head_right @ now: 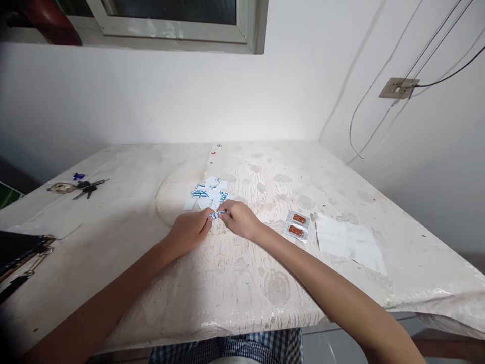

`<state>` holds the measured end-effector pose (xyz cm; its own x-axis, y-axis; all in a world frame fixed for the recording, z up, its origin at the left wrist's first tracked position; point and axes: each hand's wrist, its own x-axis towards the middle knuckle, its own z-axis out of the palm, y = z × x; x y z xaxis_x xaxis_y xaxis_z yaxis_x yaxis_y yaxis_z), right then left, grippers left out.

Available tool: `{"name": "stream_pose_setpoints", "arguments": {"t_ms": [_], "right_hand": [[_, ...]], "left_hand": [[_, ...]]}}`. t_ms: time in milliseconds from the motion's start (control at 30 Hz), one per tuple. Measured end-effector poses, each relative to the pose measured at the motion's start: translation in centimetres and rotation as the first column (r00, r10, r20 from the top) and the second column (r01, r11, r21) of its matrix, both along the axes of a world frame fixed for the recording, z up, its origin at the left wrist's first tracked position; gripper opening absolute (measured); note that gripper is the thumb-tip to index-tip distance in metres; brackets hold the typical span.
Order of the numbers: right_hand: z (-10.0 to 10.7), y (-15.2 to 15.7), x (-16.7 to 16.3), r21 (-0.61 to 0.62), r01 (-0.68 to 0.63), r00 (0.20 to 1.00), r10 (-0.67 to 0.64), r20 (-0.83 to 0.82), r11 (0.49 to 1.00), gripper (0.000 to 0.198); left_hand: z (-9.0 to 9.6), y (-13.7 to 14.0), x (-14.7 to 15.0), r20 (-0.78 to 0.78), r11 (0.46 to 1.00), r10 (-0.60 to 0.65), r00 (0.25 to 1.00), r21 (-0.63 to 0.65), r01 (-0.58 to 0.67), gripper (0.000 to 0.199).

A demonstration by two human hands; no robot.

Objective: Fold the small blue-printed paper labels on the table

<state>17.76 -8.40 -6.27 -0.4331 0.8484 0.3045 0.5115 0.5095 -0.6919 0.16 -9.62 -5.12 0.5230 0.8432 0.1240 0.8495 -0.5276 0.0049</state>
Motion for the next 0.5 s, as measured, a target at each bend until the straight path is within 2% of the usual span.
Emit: {"name": "stream_pose_setpoints", "arguments": {"t_ms": [67, 133, 233, 333, 500], "right_hand": [[0.1, 0.1, 0.2, -0.016, -0.003, 1.000, 0.003, -0.010, 1.000, 0.015], [0.2, 0.5, 0.5, -0.030, 0.052, 0.998, -0.053, -0.026, 0.998, 0.019], [-0.2, 1.6, 1.2, 0.055, 0.171, 0.985, -0.171, -0.004, 0.984, 0.027], [-1.0, 2.5, 1.4, 0.156, 0.168, 0.980, -0.182, 0.084, 0.973, 0.038], [-1.7, 3.2, 0.8, 0.171, 0.190, 0.961, -0.219, 0.170, 0.967, 0.044]], "left_hand": [[0.0, 0.0, 0.1, -0.005, 1.000, 0.004, 1.000, 0.009, -0.004, 0.030], [0.0, 0.1, 0.2, -0.023, 1.000, 0.015, 1.000, 0.008, -0.014, 0.031], [-0.1, 0.2, 0.3, -0.059, 1.000, 0.022, 0.998, 0.003, -0.022, 0.029], [-0.3, 0.4, 0.3, -0.083, 1.000, 0.017, 0.996, 0.012, -0.016, 0.028], [-0.6, 0.5, 0.2, -0.073, 0.999, -0.003, 0.997, 0.040, 0.006, 0.027]]}}
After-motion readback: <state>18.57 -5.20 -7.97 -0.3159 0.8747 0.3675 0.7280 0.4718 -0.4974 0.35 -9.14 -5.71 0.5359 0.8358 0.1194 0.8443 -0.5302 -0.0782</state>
